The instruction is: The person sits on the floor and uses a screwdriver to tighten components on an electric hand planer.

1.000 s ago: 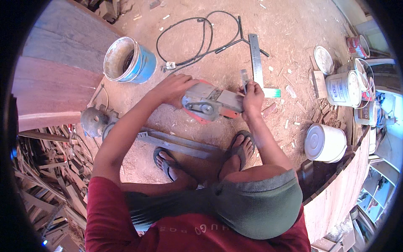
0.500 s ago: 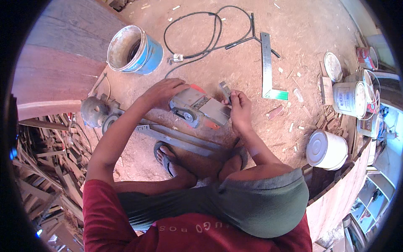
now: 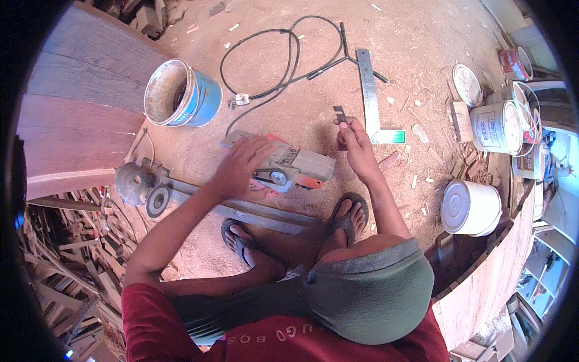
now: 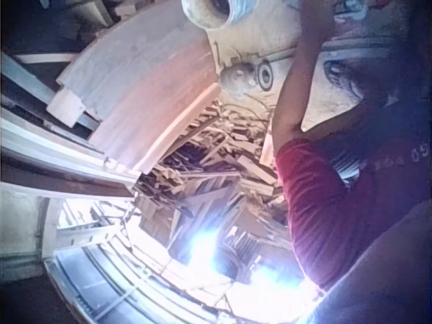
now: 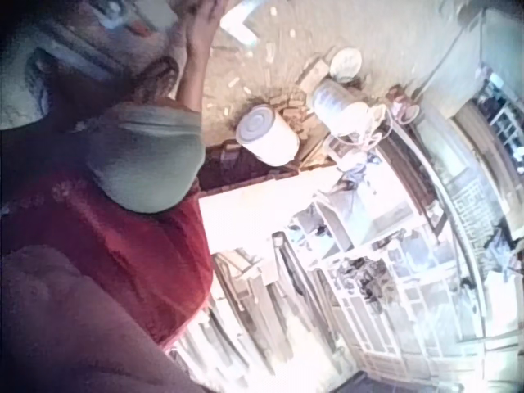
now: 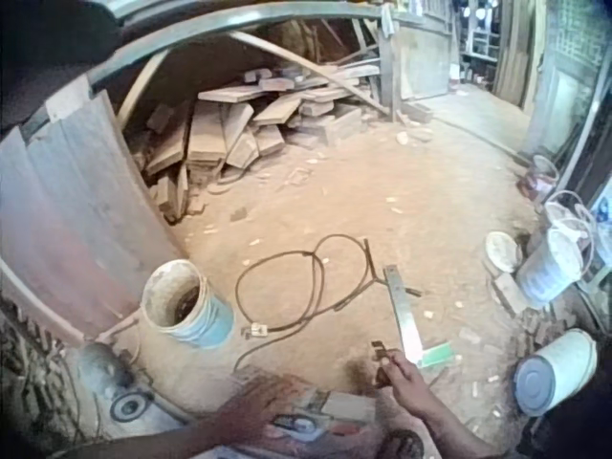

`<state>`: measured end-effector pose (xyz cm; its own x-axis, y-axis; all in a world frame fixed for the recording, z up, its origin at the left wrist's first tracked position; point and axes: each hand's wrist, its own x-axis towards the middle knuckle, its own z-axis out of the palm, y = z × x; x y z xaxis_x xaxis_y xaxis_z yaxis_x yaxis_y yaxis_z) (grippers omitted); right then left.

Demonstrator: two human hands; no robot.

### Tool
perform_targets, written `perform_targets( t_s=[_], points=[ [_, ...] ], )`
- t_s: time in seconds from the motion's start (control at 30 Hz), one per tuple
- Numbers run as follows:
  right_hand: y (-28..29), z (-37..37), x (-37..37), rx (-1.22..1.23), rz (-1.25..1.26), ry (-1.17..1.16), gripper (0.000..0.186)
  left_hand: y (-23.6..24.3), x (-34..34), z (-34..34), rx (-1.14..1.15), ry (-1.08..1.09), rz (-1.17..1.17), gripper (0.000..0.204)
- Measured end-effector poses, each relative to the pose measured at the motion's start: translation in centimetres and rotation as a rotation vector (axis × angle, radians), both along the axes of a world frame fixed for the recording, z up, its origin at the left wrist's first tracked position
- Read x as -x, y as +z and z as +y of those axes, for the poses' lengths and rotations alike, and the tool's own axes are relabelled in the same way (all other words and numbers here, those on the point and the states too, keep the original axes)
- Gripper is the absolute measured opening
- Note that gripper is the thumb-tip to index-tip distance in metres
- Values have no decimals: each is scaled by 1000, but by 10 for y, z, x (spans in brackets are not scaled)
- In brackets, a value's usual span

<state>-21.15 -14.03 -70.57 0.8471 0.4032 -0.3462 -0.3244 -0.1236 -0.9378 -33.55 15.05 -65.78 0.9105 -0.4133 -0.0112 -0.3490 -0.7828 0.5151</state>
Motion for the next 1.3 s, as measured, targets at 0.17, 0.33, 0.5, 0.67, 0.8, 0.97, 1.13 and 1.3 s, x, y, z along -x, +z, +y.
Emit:
perform_targets(
  t_s=[0.17, 0.33, 0.5, 0.67, 0.8, 0.97, 1.13, 1.3],
  points=[
    [-9, 13, -4, 176, -465, 185, 26, -32, 25, -32, 20, 37, -165, 65],
    [-2, 27, -1, 239, -579, 371, 23, -35, 30, -30, 1, 48, -194, 54],
    [-30, 30, 17, 6, 235, -9, 19, -35, 28, -30, 6, 37, -203, 55],
    [-45, 26, 39, 221, -192, 85, 21, -45, 37, -17, 83, 26, -226, 56],
    [-37, 26, 44, 257, -276, 92, 22, -39, 43, -10, 100, 26, -226, 54],
    [-8, 26, 26, 320, -606, 255, 19, -36, 40, -15, 79, -7, -234, 49],
    [16, 32, 5, 346, -920, 561, 22, -43, 38, -24, 103, -3, -282, 46],
    [4, 37, 1, 322, -1087, 694, 29, -42, 36, -27, 137, 36, -270, 42]
  ],
)
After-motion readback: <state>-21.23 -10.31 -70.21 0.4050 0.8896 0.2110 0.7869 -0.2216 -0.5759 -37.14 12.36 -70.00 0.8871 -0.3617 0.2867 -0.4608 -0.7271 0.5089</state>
